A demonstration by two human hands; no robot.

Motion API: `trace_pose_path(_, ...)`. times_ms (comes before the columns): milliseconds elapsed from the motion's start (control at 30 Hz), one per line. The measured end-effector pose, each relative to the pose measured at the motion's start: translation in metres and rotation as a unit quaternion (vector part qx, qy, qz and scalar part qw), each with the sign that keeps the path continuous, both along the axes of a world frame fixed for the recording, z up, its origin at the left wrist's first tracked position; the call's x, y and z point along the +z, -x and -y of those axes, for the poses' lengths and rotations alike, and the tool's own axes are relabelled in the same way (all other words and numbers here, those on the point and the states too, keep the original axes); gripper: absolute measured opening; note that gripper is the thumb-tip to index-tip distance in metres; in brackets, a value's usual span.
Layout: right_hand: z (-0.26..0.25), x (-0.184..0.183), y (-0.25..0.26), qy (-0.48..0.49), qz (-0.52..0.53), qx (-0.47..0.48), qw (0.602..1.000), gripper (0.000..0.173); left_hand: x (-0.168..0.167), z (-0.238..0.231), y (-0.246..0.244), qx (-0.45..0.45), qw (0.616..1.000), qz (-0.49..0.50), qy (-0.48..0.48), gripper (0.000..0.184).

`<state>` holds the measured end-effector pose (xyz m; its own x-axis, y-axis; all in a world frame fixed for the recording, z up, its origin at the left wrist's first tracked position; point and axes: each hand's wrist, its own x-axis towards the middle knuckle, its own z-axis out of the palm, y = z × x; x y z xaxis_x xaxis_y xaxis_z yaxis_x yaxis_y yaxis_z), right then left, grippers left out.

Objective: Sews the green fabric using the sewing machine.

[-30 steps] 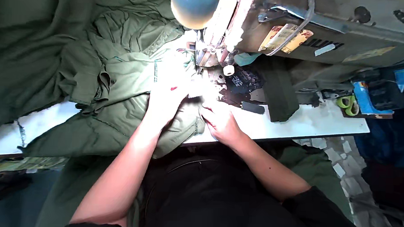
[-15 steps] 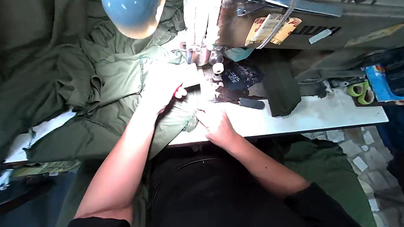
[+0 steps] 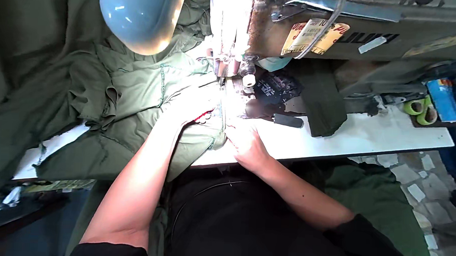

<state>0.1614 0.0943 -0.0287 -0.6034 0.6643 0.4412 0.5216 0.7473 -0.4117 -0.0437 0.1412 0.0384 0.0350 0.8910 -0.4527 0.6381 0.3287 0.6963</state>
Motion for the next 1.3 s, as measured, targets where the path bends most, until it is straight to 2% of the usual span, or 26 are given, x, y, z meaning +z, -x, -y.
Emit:
trace_pose_path(267, 0.000, 0.000, 0.001, -0.012, 0.008, 0.000, 1.000, 0.018, 0.001, 0.000, -0.007, -0.007, 0.998, -0.058, -0.009, 0.026)
trace_pose_path(433, 0.001, 0.000, 0.001, -0.020, 0.009, 0.004, 1.000, 0.017, 0.002, 0.002, -0.012, 0.017, 0.998, -0.060, -0.004, 0.026)
trace_pose_path(533, 0.000, 0.001, 0.001, -0.033, 0.022, 0.014, 0.999, 0.016, 0.006, 0.006, -0.019, 0.002, 0.993, -0.116, -0.018, 0.031)
trace_pose_path(700, -0.001, 0.012, -0.006, -0.038, 0.074, 0.052, 0.995, 0.018, -0.003, 0.020, -0.029, -0.050, 0.947, -0.253, -0.192, 0.035)
trace_pose_path(767, -0.003, 0.014, -0.008, -0.058, 0.081, 0.074, 0.992, 0.018, -0.024, 0.027, -0.026, -0.107, 0.898, -0.246, -0.350, 0.039)
trace_pose_path(833, -0.005, 0.017, -0.008, -0.077, 0.093, 0.087, 0.989, 0.016, -0.042, 0.027, -0.020, -0.189, 0.855, -0.226, -0.426, 0.045)
trace_pose_path(967, -0.005, 0.025, -0.006, -0.073, 0.118, 0.089, 0.986, 0.015, -0.054, 0.031, -0.012, -0.247, 0.821, -0.248, -0.451, 0.054)
trace_pose_path(1067, -0.004, 0.024, -0.005, -0.048, 0.105, 0.085, 0.990, 0.016, -0.050, 0.032, -0.009, -0.277, 0.824, -0.268, -0.415, 0.057)
trace_pose_path(1200, -0.003, 0.027, -0.003, -0.042, 0.140, 0.085, 0.986, 0.015, -0.045, 0.032, -0.005, -0.299, 0.829, -0.275, -0.384, 0.058)
trace_pose_path(1300, -0.002, 0.027, -0.002, -0.048, 0.146, 0.087, 0.984, 0.014, -0.053, 0.034, 0.002, -0.302, 0.820, -0.270, -0.403, 0.056)
